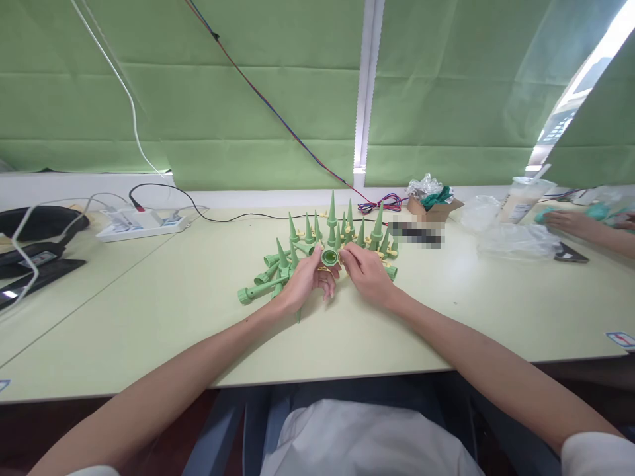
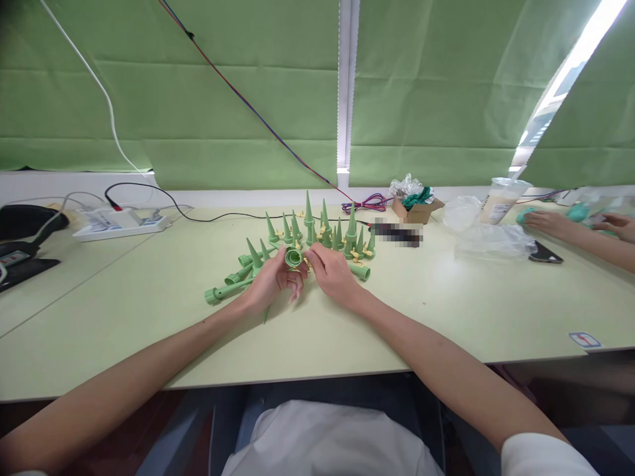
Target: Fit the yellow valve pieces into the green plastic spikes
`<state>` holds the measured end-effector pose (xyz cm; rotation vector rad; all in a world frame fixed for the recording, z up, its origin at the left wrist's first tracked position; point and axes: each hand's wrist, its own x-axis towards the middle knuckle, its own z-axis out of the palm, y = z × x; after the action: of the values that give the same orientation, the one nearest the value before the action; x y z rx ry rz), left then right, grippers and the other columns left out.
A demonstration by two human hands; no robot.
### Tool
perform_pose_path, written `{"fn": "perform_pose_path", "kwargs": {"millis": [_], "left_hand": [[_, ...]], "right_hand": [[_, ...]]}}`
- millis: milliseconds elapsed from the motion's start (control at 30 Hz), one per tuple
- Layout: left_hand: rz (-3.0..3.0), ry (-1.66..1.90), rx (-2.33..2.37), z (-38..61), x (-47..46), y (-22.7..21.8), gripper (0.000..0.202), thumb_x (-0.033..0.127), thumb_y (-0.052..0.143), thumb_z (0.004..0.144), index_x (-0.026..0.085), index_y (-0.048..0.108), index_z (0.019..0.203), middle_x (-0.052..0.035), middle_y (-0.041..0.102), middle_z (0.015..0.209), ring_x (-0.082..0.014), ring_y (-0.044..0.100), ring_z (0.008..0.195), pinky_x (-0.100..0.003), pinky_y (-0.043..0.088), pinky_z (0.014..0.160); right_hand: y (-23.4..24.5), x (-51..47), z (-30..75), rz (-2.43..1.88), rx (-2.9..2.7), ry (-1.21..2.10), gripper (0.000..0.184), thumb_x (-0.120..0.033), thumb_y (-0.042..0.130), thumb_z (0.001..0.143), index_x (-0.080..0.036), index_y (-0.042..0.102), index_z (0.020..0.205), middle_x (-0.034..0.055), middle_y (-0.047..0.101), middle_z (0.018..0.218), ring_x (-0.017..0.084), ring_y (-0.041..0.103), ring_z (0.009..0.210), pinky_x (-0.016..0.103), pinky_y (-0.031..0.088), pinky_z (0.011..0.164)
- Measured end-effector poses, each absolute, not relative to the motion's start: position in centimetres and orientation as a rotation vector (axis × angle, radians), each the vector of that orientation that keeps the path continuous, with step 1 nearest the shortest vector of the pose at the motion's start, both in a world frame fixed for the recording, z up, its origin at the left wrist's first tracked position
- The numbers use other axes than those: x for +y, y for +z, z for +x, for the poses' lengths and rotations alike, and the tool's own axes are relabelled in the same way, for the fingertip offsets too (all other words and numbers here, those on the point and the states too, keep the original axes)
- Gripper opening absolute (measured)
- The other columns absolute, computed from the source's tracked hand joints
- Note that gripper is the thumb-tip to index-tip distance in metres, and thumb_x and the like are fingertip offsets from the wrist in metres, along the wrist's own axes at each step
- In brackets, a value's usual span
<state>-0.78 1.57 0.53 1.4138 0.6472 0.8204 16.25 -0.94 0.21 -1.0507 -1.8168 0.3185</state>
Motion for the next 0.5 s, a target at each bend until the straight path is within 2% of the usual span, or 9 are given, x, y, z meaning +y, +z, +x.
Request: {"fn": "perform_pose_path", "kwargs": {"millis": [233, 400, 500], "left_hand": [[1.487, 0.798, 0.610, -1.14, 1.19, 0.73, 0.048, 0.061, 0.046, 0.092, 0.014, 0.057, 0.090, -0.0060, 0.063, 0.076, -0.0138, 0.059, 0.051, -0.028, 0.047, 0.043], [1.681, 0.769, 0.668, -1.44, 0.69, 1.18, 0.041, 0.058, 0.051, 0.091, 0.018, 0.051, 0.089, 0.0005, 0.060, 0.057, -0.0133, 0.057, 0.046, -0.026, 0.046, 0.046], [1.831, 0.799, 0.716, -1.54, 0.66, 1.35, 0.036, 0.054, 0.054, 0.090, 0.019, 0.049, 0.086, 0.0022, 0.059, 0.055, -0.0121, 0.054, 0.045, -0.025, 0.044, 0.047]], "right_hand": [[0.04, -0.85, 16.59, -1.060, -1.815, 0.325, 0.038, -0.042, 0.033, 0.103, -0.023, 0.036, 0.071, -0.0030, 0.045, 0.061, 0.013, 0.040, 0.054, 0.027, 0.033, 0.059], [-0.04, -0.80, 16.57, -1.107, -1.806, 0.332, 0.040, -0.042, 0.030, 0.103, -0.023, 0.032, 0.068, -0.0030, 0.041, 0.058, 0.013, 0.038, 0.052, 0.029, 0.031, 0.057], [-0.12, -0.66, 16.54, -1.144, -1.813, 0.326, 0.041, -0.043, 0.029, 0.103, -0.024, 0.032, 0.067, -0.0027, 0.040, 0.057, 0.014, 0.037, 0.052, 0.030, 0.030, 0.057]]}}
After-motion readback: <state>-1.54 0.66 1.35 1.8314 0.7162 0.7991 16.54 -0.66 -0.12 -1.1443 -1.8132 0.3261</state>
